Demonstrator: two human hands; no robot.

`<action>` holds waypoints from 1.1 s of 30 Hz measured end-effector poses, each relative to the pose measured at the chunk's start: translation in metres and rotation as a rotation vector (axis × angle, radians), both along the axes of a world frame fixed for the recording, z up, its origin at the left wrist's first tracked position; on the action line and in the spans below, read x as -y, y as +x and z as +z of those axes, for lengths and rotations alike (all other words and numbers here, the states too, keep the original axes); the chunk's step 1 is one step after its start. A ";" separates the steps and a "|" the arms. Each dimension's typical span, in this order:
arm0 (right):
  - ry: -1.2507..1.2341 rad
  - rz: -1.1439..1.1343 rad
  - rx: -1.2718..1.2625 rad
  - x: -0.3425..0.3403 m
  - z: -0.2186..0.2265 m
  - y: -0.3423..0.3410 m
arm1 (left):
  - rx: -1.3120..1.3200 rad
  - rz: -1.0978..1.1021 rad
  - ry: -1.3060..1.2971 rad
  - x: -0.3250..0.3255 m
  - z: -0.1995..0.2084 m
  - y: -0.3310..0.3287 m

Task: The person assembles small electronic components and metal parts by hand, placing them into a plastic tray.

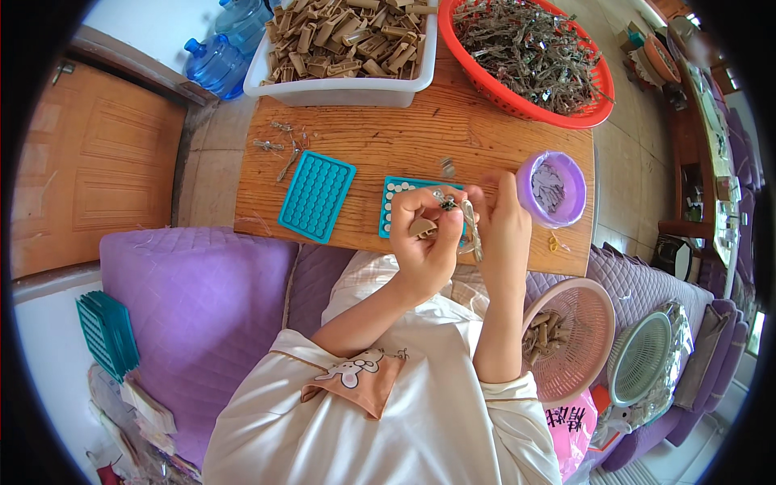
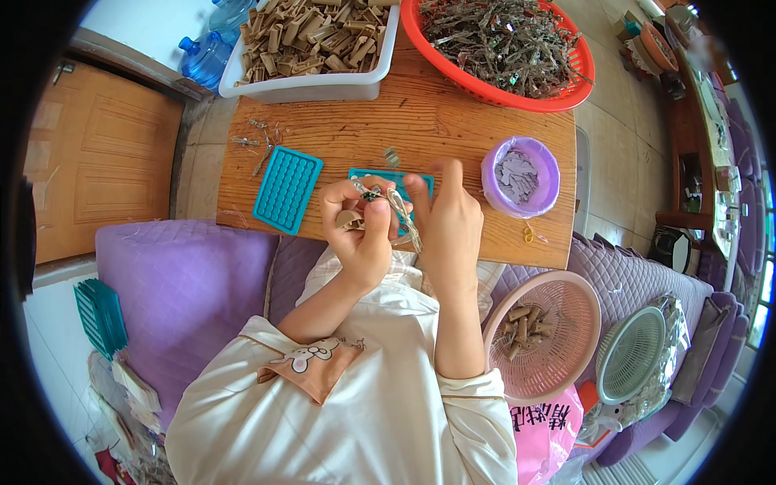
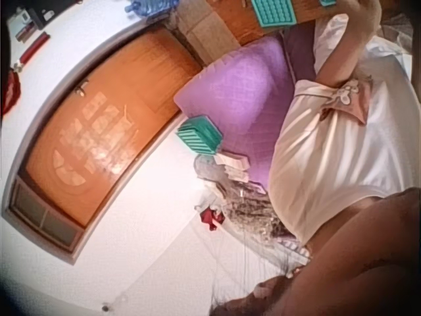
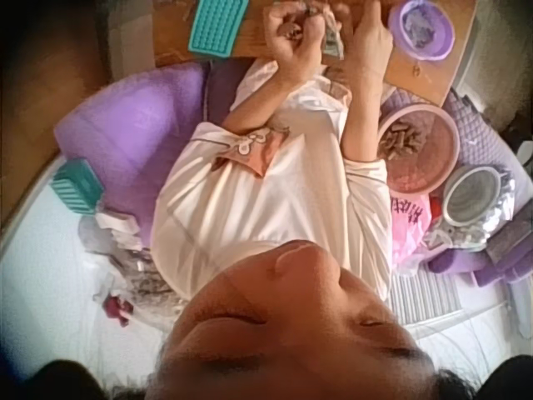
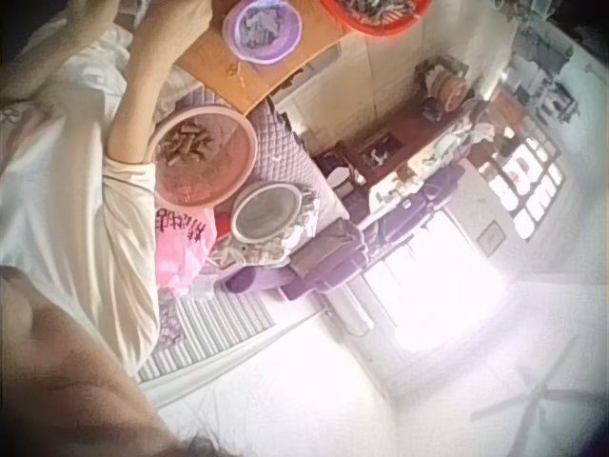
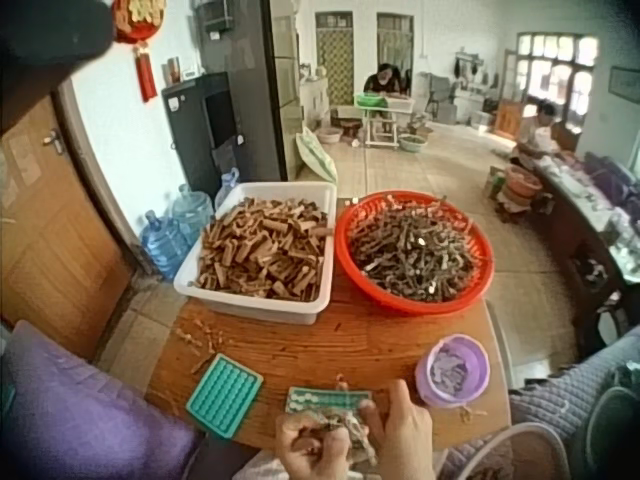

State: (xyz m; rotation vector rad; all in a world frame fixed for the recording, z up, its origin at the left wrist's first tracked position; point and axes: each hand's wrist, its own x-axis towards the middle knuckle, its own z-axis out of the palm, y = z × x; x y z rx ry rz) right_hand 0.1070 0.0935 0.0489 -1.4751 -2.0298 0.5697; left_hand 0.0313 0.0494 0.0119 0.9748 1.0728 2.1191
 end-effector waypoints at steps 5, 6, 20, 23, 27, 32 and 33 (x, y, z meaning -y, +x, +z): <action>-0.866 0.302 -1.100 -0.003 -0.013 0.015 | 0.113 0.016 -0.047 0.000 0.004 -0.003; -0.888 0.389 -1.166 -0.003 -0.014 0.017 | 0.059 0.033 -0.044 0.000 0.004 -0.004; -0.406 0.203 -0.719 0.009 -0.007 0.032 | -0.082 0.002 -0.144 -0.001 0.012 -0.015; -0.304 0.133 -0.725 0.013 -0.007 0.030 | -0.129 0.014 -0.169 -0.002 0.012 -0.015; -0.406 0.088 -0.803 0.015 -0.006 0.029 | -0.131 -0.049 -0.213 -0.002 0.019 -0.013; -0.579 0.188 -0.983 0.012 -0.010 0.037 | -0.323 -0.224 -0.343 -0.002 0.017 -0.022; -0.656 0.241 -1.020 0.012 -0.010 0.039 | -0.338 -0.236 -0.356 -0.002 0.018 -0.022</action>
